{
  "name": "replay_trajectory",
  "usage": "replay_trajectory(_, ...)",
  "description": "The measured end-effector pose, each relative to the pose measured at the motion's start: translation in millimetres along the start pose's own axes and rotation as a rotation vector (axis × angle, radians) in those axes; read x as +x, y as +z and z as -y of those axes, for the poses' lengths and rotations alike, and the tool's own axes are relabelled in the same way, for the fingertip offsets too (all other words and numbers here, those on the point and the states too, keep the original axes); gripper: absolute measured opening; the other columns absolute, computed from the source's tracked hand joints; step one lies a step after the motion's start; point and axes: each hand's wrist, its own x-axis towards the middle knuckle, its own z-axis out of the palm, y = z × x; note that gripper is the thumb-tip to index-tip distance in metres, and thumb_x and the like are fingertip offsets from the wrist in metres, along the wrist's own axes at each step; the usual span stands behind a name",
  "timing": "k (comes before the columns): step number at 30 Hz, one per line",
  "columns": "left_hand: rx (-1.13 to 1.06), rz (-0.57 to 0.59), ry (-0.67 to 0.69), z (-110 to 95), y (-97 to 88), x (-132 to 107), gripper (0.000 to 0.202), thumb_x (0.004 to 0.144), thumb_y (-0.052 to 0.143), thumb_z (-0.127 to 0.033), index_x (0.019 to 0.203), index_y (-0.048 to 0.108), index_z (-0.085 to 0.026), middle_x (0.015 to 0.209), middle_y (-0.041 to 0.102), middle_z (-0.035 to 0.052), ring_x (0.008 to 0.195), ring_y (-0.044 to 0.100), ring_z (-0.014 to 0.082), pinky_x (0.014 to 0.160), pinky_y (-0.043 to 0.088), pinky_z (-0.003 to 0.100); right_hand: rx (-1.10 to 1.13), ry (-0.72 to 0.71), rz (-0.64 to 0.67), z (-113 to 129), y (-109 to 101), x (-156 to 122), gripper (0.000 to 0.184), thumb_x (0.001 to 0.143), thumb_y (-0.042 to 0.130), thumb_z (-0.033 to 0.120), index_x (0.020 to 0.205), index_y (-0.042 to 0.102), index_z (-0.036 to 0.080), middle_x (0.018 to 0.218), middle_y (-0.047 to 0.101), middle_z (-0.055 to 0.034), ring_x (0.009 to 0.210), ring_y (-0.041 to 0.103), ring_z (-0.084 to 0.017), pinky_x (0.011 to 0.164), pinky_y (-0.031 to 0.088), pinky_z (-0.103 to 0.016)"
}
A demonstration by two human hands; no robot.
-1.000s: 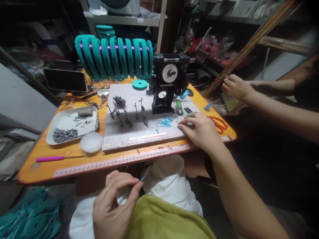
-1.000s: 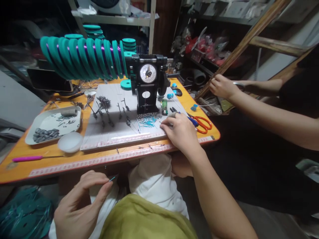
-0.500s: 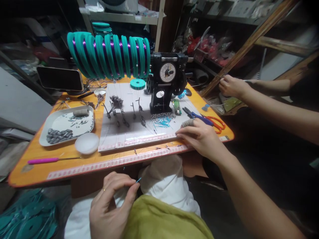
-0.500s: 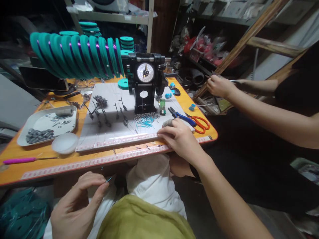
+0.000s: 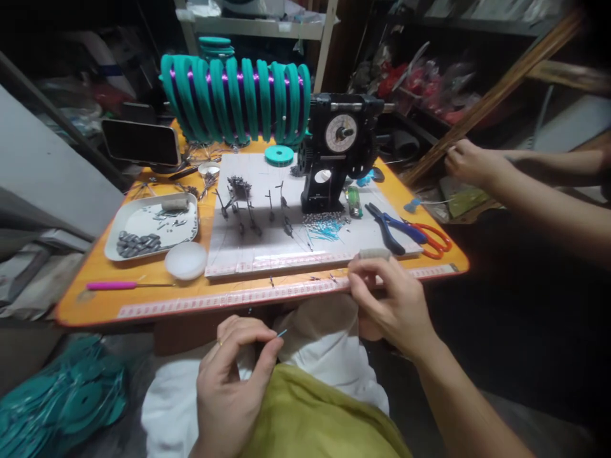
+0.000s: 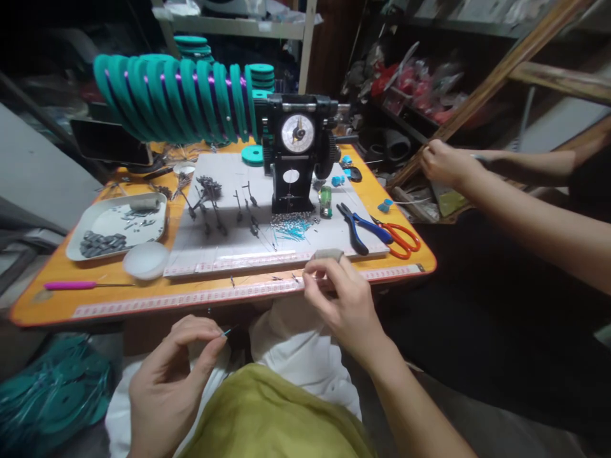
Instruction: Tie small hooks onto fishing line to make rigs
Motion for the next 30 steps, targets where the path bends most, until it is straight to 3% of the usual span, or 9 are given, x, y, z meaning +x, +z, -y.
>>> replay_trajectory(4,0.033,-0.054,-0.003,-1.0,-1.1,-2.4,0.02,0.084,0.068,-0.006,0.09,0.064,-0.025,0.09,0.064,0.0012,0.094,0.06,0.019,0.084,0.046,0.035,0.443,0.185,0.136,45.8,20.1,-20.6,0.007,0.092,0.065,0.018,0.094,0.066,0.025,0.089,0.071,-0.0001,0.084,0.068,-0.015,0.074,0.053,-0.026)
replay_trajectory(8,0.01,-0.072,-0.025,-2.0,-4.7,-5.6,0.019,0.085,0.069,-0.008,0.09,0.064,-0.025,0.09,0.064,0.0007,0.095,0.059,0.0188,0.085,0.046,0.035,0.566,0.253,0.145,69.7,39.3,-27.3,0.004,0.091,0.067,0.02,0.089,0.068,0.024,0.086,0.072,0.0007,0.08,0.069,-0.013,0.07,0.053,-0.022)
replay_trajectory(24,-0.006,-0.078,-0.05,-3.7,-8.6,-7.4,0.014,0.086,0.068,-0.011,0.089,0.065,-0.025,0.088,0.065,0.0031,0.094,0.061,0.0207,0.083,0.048,0.037,0.538,0.235,0.198,75.8,45.9,-20.6,0.006,0.091,0.066,0.022,0.086,0.069,0.023,0.081,0.072,0.0005,0.075,0.068,-0.014,0.067,0.054,-0.021)
replay_trajectory(30,-0.004,-0.065,-0.013,-5.3,-8.9,-2.5,0.016,0.084,0.071,-0.011,0.09,0.068,-0.025,0.085,0.069,0.0006,0.089,0.063,0.019,0.082,0.048,0.036,0.585,0.235,0.286,78.1,46.3,-24.7,0.003,0.091,0.065,0.023,0.09,0.068,0.023,0.085,0.071,-0.0012,0.079,0.068,-0.015,0.068,0.055,-0.024)
